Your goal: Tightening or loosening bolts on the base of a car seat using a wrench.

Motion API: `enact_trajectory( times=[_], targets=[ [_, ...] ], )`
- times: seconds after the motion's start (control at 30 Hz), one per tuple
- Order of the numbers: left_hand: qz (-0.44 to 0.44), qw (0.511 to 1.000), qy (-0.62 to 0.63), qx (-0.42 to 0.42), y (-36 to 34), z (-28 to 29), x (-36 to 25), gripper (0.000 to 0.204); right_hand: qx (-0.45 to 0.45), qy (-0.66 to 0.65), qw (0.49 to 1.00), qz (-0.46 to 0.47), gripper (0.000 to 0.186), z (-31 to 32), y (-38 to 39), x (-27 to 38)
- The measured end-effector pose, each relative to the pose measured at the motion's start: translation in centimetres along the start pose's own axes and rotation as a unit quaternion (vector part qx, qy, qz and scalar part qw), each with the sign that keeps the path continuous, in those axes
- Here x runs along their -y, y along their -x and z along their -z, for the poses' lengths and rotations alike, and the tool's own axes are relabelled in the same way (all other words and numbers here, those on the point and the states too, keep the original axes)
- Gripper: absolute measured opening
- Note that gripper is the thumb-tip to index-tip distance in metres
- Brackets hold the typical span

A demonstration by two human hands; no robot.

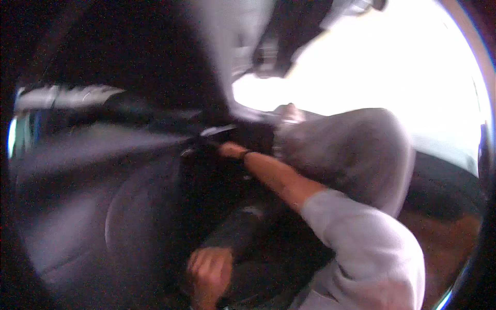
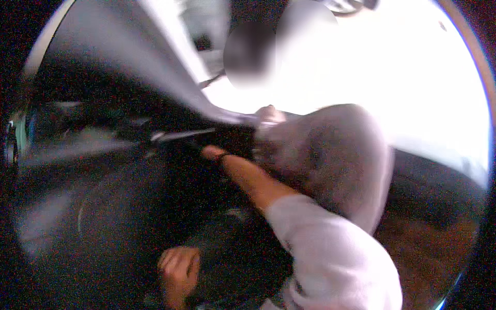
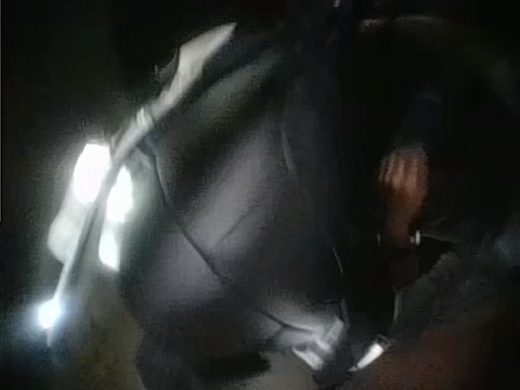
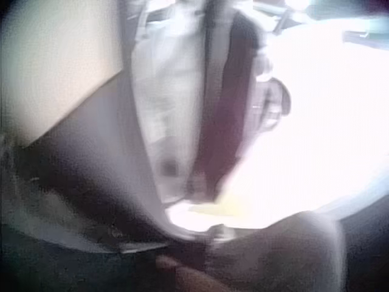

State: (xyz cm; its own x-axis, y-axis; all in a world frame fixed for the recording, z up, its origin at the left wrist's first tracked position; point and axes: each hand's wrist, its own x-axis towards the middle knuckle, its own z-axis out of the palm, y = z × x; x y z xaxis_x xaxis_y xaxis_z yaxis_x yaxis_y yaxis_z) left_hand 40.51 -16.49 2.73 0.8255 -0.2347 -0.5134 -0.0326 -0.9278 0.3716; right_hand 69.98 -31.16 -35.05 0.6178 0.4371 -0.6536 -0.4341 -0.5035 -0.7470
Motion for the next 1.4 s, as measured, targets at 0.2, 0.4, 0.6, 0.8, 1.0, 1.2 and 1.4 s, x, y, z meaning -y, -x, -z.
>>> enact_trajectory(
  times=[0.2, 0.4, 0.6, 0.8, 1.0, 1.2, 1.4],
  targets=[
    [-0.211, 0.977, -0.007, -0.011, -11.3, -1.4, -0.9, 0.037, -0.210, 0.386, 0.879, 0.183, 0.017, -6.4, -4.7, -17.5],
    [-0.080, 0.993, -0.004, 0.089, -11.4, 4.3, 0.7, 0.036, 0.009, 0.024, 0.998, 0.052, 0.018, -18.1, -7.0, -0.5],
    [-0.031, 0.995, -0.065, 0.072, -13.3, 5.4, 0.0, 0.043, -0.050, 0.047, 0.996, 0.064, 0.023, -14.2, -4.9, -3.5],
    [-0.113, 0.981, -0.081, 0.132, -13.6, 2.5, 1.3, 0.045, -0.075, 0.051, 0.994, 0.068, 0.028, -10.6, -4.6, -3.2],
    [-0.200, 0.978, -0.055, 0.026, -13.4, -1.4, 2.8, 0.042, -0.098, 0.051, 0.992, 0.054, 0.033, -8.3, -4.0, -3.8],
    [-0.153, 0.976, -0.100, 0.118, -15.4, -0.3, 2.0, 0.044, -0.115, 0.046, 0.991, 0.046, 0.038, -7.4, -2.9, -4.5],
    [-0.137, 0.975, -0.094, 0.150, -15.9, -0.7, 1.8, 0.033, -0.143, 0.054, 0.985, 0.076, 0.043, -7.8, -3.7, -3.1]
  ],
)
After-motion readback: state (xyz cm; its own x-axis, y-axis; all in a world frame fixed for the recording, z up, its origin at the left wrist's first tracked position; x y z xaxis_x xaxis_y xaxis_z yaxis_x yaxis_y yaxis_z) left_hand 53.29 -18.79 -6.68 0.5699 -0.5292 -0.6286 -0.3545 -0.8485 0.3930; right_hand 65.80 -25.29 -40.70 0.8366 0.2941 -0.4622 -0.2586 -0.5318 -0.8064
